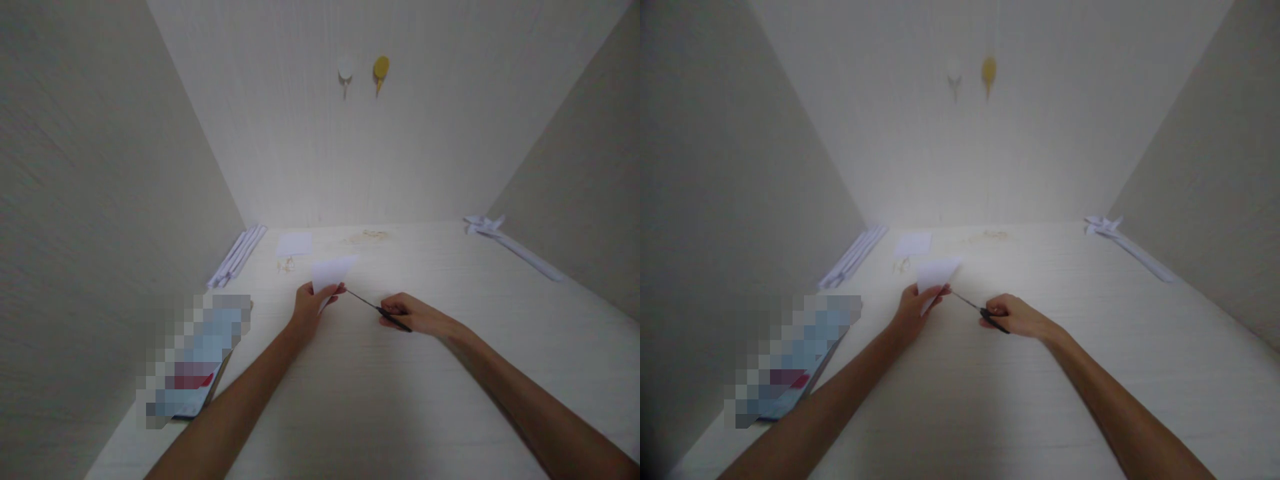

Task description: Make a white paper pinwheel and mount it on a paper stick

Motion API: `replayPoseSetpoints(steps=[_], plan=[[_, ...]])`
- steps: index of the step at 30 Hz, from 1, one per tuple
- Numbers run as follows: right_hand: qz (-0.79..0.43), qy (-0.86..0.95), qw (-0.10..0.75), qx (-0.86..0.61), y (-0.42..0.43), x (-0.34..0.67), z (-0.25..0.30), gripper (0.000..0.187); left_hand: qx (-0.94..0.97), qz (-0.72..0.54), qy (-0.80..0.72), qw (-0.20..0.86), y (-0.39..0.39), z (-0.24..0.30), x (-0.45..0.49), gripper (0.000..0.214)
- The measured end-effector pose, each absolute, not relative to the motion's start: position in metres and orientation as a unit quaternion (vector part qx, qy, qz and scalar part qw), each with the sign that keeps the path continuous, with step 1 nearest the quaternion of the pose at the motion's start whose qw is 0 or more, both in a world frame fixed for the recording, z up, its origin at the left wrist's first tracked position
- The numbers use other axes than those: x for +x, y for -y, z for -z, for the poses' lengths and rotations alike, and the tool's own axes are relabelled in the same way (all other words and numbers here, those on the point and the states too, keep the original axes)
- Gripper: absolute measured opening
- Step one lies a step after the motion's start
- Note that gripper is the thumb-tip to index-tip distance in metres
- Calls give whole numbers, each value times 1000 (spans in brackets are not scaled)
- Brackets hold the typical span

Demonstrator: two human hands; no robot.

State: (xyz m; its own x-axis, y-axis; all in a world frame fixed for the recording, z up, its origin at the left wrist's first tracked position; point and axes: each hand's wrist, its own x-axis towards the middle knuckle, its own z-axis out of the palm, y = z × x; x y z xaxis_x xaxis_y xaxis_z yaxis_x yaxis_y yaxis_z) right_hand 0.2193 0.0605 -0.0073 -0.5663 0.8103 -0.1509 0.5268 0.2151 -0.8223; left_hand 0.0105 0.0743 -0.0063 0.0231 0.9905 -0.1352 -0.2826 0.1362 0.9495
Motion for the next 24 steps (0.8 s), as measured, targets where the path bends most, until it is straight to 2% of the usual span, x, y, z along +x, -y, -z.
replayPoseSetpoints(steps=[10,24], plan=[[-557,728,128,-378,-59,224,-1,35,393,-527,-445,608,-73,9,13,13],[-584,719,113,-360,-58,225,-5,26,378,-536,-426,623,-71,7,14,13]])
